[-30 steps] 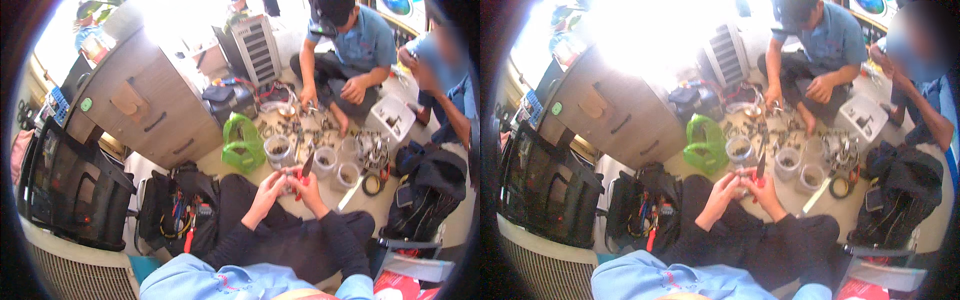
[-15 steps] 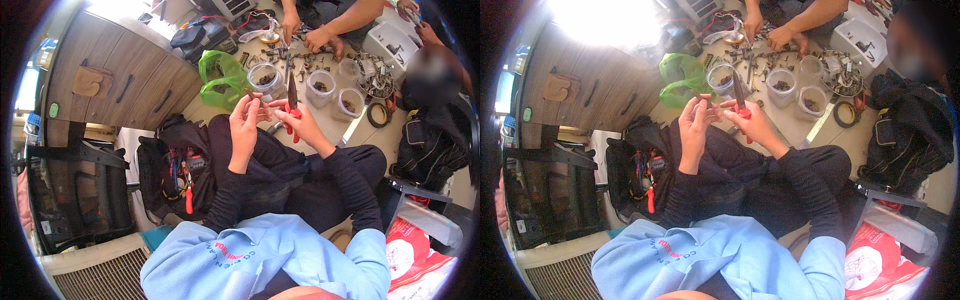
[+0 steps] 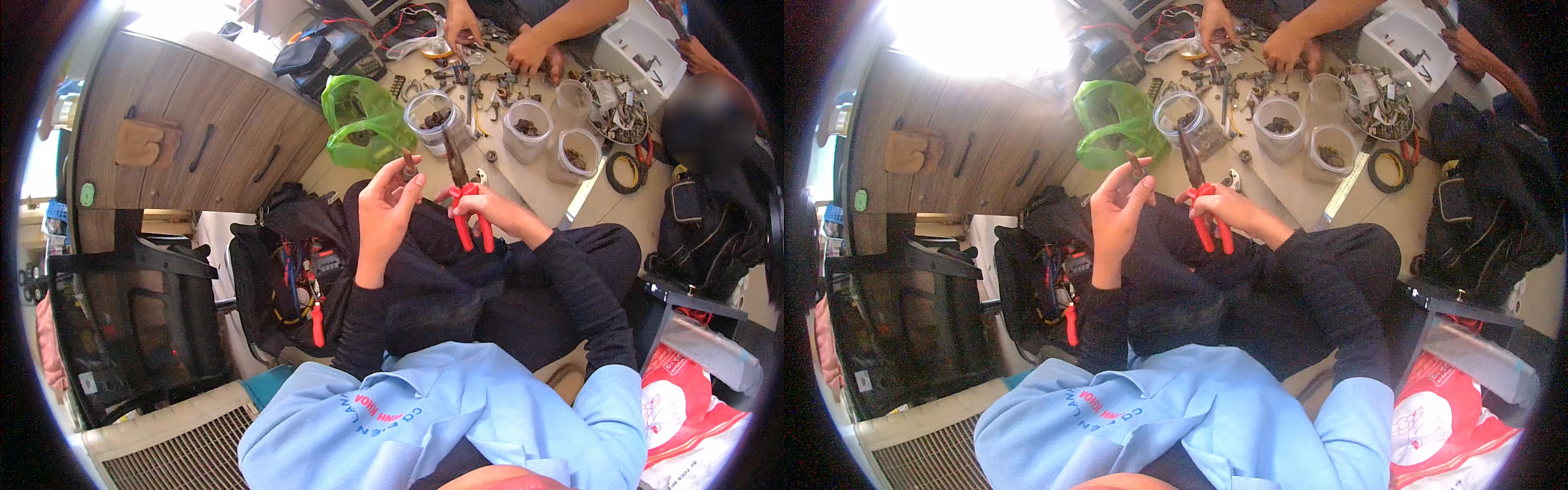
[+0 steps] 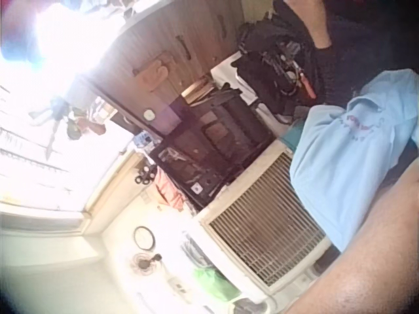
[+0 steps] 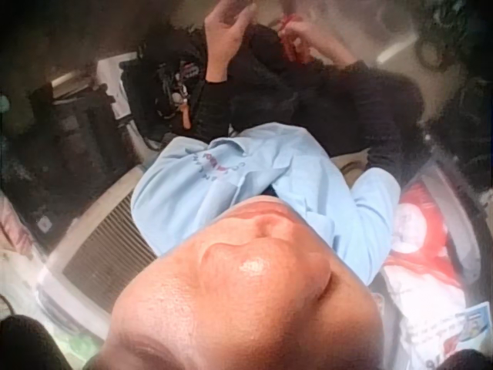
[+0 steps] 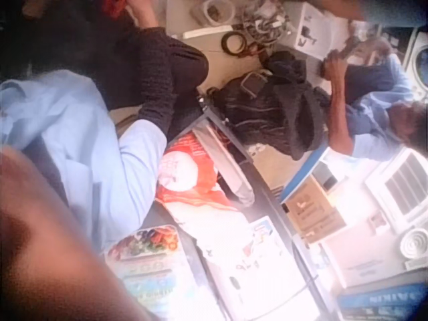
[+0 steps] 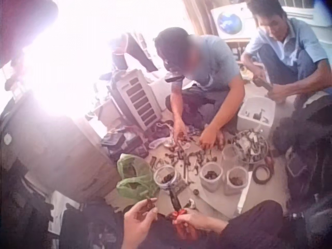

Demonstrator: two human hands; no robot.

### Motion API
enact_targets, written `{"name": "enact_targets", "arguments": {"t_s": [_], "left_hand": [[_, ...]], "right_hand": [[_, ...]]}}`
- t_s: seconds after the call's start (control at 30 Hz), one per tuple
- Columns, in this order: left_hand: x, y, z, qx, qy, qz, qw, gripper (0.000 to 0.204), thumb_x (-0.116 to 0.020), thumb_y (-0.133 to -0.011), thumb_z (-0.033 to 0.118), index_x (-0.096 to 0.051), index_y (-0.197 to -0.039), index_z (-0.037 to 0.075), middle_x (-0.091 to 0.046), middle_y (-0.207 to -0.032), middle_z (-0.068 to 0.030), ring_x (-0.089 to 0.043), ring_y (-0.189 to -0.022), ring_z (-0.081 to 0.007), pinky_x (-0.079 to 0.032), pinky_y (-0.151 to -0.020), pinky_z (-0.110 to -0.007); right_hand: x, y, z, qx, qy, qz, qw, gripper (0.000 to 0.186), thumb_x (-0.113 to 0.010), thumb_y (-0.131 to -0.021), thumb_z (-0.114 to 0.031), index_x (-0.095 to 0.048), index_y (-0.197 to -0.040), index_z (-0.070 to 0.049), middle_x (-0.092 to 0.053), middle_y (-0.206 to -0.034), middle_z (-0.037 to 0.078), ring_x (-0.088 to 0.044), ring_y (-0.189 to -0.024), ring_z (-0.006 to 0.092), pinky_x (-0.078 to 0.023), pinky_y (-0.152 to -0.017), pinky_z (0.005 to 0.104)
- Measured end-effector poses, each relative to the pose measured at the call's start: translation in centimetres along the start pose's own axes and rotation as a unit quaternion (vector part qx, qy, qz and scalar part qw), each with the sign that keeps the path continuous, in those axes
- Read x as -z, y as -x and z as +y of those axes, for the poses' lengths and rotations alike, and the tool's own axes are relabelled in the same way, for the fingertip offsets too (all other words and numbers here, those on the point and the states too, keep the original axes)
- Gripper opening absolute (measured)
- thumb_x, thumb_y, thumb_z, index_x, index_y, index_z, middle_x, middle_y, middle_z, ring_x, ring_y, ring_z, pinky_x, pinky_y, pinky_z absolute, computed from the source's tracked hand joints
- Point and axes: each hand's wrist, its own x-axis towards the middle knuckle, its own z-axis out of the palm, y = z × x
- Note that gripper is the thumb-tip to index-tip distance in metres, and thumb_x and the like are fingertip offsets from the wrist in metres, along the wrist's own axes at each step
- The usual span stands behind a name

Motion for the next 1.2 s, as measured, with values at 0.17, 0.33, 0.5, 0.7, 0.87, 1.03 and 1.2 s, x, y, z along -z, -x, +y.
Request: {"name": "enact_targets", "arguments": {"t_s": [0.17, 0.33, 0.5, 0.7, 0.87, 1.03, 1.2], "left_hand": [[4.2, -0.7, -7.1, -0.130, -0.378, 0.022, 0.916, 0.033, -0.063, -0.094, 0.016, -0.059, -0.118, -0.005, -0.066, -0.097, -0.0190, -0.064, -0.086, -0.0312, -0.050, -0.075, -0.039], [7.5, 0.2, -15.1, -0.133, -0.400, 0.138, 0.896, 0.031, -0.061, -0.095, 0.023, -0.058, -0.109, -0.004, -0.061, -0.095, -0.0224, -0.057, -0.092, -0.0396, -0.044, -0.082, -0.047], [6.5, 0.0, -14.7, -0.089, -0.406, 0.106, 0.903, 0.035, -0.067, -0.092, 0.027, -0.061, -0.109, -0.003, -0.062, -0.098, -0.0195, -0.057, -0.096, -0.0378, -0.044, -0.087, -0.045], [6.3, -0.7, -14.6, -0.138, -0.425, 0.089, 0.890, 0.026, -0.069, -0.088, 0.021, -0.064, -0.104, 0.001, -0.063, -0.094, -0.0135, -0.058, -0.093, -0.0312, -0.043, -0.084, -0.041], [5.4, -1.6, -14.0, -0.145, -0.488, 0.022, 0.860, 0.024, -0.069, -0.085, 0.024, -0.067, -0.100, 0.005, -0.063, -0.092, -0.0088, -0.056, -0.091, -0.0285, -0.040, -0.082, -0.042], [1.3, -4.1, -13.9, -0.091, -0.494, -0.060, 0.863, 0.025, -0.069, -0.085, 0.027, -0.068, -0.100, 0.007, -0.065, -0.089, -0.0096, -0.056, -0.092, -0.0285, -0.039, -0.080, -0.043], [-2.0, -7.0, -12.4, -0.003, -0.384, -0.173, 0.907, 0.030, -0.067, -0.088, 0.029, -0.068, -0.105, 0.004, -0.067, -0.092, -0.0134, -0.063, -0.086, -0.0306, -0.047, -0.076, -0.042]], "right_hand": [[1.9, -2.1, 4.6, -0.028, 0.019, 0.010, 0.999, 0.043, -0.054, -0.079, -0.025, -0.063, -0.116, -0.005, -0.060, -0.093, 0.003, -0.058, -0.081, 0.0149, -0.050, -0.060, 0.0300], [3.9, -3.8, 6.7, -0.098, 0.117, 0.123, 0.981, 0.028, -0.056, -0.075, -0.020, -0.067, -0.092, -0.001, -0.062, -0.073, 0.006, -0.059, -0.066, 0.0178, -0.049, -0.056, 0.0340], [8.2, -6.1, 11.8, -0.143, 0.254, 0.201, 0.935, 0.025, -0.063, -0.069, -0.021, -0.065, -0.075, 0.003, -0.062, -0.063, 0.012, -0.060, -0.059, 0.0240, -0.047, -0.057, 0.0397], [8.3, -5.9, 14.0, -0.170, 0.322, 0.196, 0.910, 0.031, -0.066, -0.070, -0.027, -0.065, -0.077, 0.003, -0.064, -0.068, 0.014, -0.061, -0.061, 0.0255, -0.047, -0.059, 0.0402], [7.6, -5.0, 11.4, -0.219, 0.322, 0.144, 0.910, 0.032, -0.067, -0.073, -0.030, -0.065, -0.079, 0.002, -0.066, -0.070, 0.013, -0.063, -0.066, 0.0243, -0.048, -0.062, 0.0390], [8.3, -3.3, 2.4, -0.132, 0.212, 0.090, 0.964, 0.025, -0.063, -0.077, -0.022, -0.066, -0.088, 0.000, -0.068, -0.086, 0.011, -0.065, -0.079, 0.0195, -0.050, -0.074, 0.0332], [12.1, -0.4, -3.5, 0.043, 0.014, 0.054, 0.998, 0.022, -0.056, -0.069, -0.013, -0.061, -0.086, -0.001, -0.067, -0.093, 0.011, -0.063, -0.090, 0.0204, -0.047, -0.085, 0.0321]]}}
